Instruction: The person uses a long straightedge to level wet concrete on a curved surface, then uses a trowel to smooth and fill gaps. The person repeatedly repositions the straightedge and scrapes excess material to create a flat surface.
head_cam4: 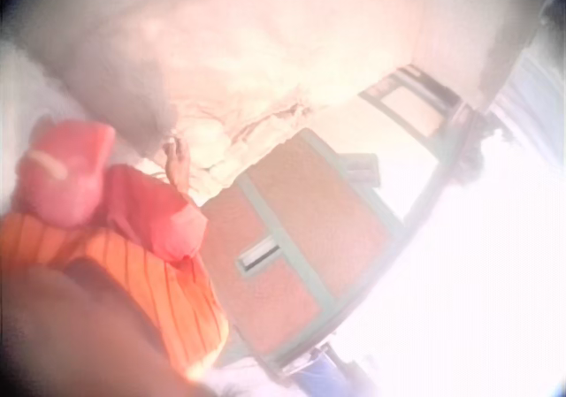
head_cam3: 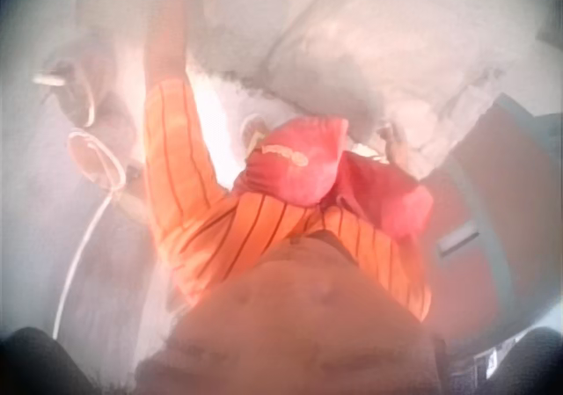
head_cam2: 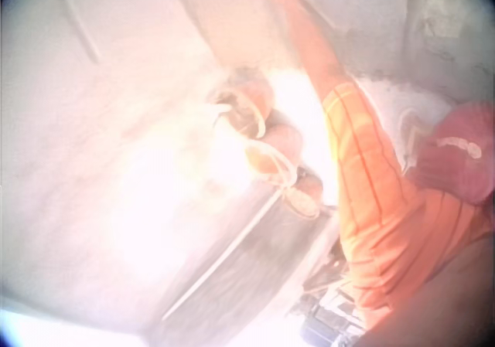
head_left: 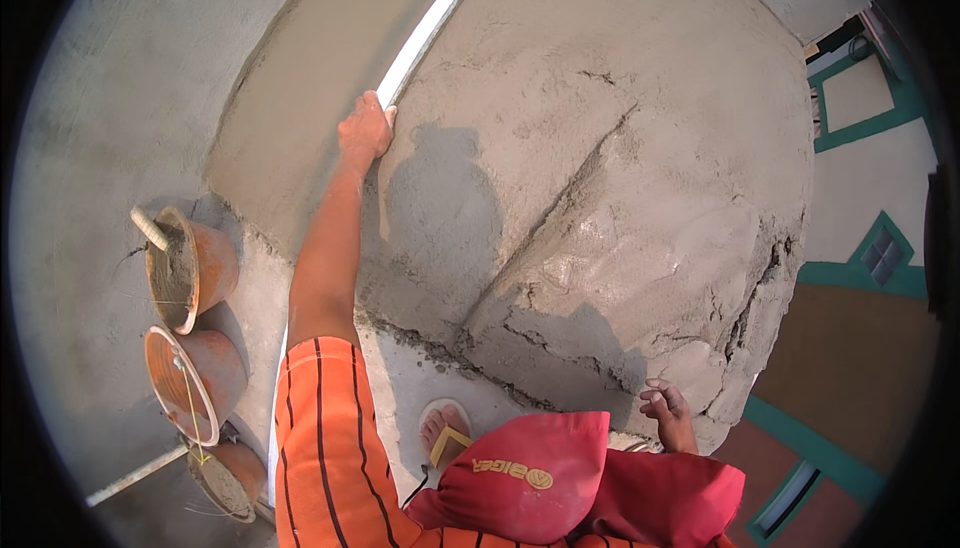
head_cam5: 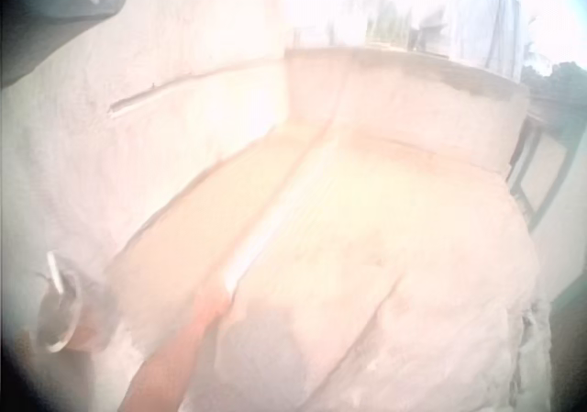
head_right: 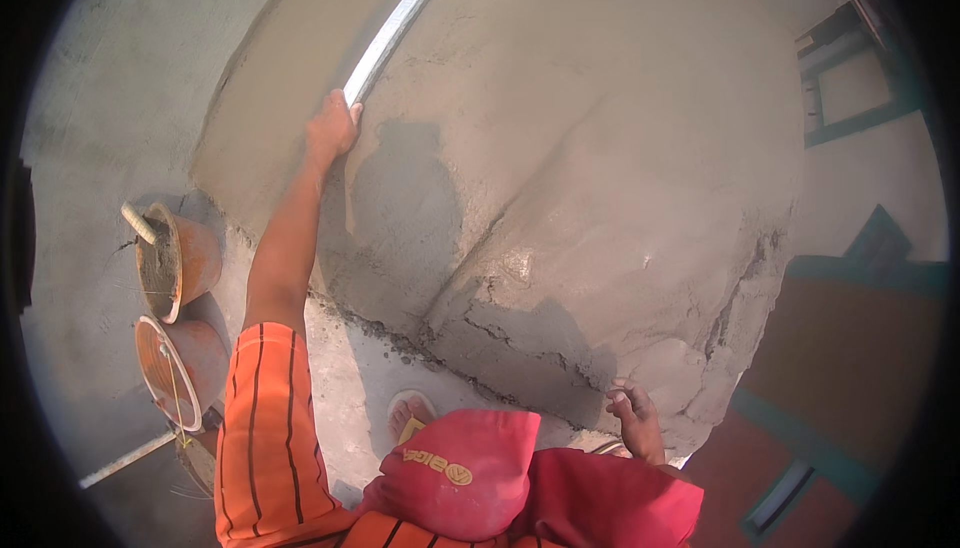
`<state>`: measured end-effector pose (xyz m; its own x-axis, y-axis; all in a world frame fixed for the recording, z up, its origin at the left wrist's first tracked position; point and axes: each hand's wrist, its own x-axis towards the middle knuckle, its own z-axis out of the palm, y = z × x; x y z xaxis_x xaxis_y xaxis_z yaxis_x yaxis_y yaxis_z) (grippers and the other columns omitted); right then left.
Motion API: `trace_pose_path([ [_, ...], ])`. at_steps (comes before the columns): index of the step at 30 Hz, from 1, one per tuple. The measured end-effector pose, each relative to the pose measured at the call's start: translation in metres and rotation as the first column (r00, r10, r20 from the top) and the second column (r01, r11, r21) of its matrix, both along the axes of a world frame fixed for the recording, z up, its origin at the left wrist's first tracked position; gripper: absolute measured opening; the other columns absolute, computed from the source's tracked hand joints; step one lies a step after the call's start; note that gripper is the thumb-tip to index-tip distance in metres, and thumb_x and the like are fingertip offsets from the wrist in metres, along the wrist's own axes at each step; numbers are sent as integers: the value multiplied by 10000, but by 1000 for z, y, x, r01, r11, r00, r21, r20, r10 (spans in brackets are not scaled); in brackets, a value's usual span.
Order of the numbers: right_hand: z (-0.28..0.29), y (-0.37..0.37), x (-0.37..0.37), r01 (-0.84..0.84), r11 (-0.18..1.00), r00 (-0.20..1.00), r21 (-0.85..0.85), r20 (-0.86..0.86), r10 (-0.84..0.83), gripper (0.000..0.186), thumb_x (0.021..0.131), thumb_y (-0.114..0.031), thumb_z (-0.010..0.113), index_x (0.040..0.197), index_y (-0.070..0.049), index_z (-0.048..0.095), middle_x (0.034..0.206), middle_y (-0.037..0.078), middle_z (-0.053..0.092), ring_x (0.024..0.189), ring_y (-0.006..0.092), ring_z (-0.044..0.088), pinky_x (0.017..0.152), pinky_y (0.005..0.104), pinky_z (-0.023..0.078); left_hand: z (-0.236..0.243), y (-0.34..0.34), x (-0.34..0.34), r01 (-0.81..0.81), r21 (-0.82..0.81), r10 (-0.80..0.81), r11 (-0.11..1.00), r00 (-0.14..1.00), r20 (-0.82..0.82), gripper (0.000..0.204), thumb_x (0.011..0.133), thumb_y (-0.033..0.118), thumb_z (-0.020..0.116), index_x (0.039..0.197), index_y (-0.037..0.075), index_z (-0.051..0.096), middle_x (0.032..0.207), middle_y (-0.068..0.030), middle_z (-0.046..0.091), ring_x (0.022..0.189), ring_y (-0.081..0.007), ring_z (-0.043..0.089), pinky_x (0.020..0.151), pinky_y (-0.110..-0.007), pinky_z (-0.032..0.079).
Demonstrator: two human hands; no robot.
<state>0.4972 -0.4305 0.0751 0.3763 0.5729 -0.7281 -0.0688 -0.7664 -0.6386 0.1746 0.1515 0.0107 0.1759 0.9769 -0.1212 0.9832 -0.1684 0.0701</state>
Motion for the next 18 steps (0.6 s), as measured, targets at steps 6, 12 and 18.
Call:
trace_pose_path([
  [6,1,-8,-2,101,995,995,18,8,-101,484,962,-395,558,1293,-45,521,1068,128,632,905,195,622,829,337,486,1,-36,-13,62,-132,-65,989,998,-21,431,1003,409,458,1160,7,439,1146,-206,575,1017,-369,628,829,-489,509],
  [12,-2,5,-5,30,999,999,-27,-21,-31,439,981,-335,539,1293,-27,511,1079,140,637,911,198,622,838,341,490,-7,-72,-25,-3,-48,2,999,1000,-20,436,991,414,484,1164,16,435,1120,-201,583,996,-358,639,815,-495,516],
  [18,2,7,-5,-31,999,999,-37,23,32,440,985,-338,536,1293,-24,515,1068,134,650,895,203,638,823,338,494,-15,33,-46,-66,62,69,996,996,-58,428,995,437,450,1160,42,427,1164,-206,590,1001,-402,633,823,-519,502],
])
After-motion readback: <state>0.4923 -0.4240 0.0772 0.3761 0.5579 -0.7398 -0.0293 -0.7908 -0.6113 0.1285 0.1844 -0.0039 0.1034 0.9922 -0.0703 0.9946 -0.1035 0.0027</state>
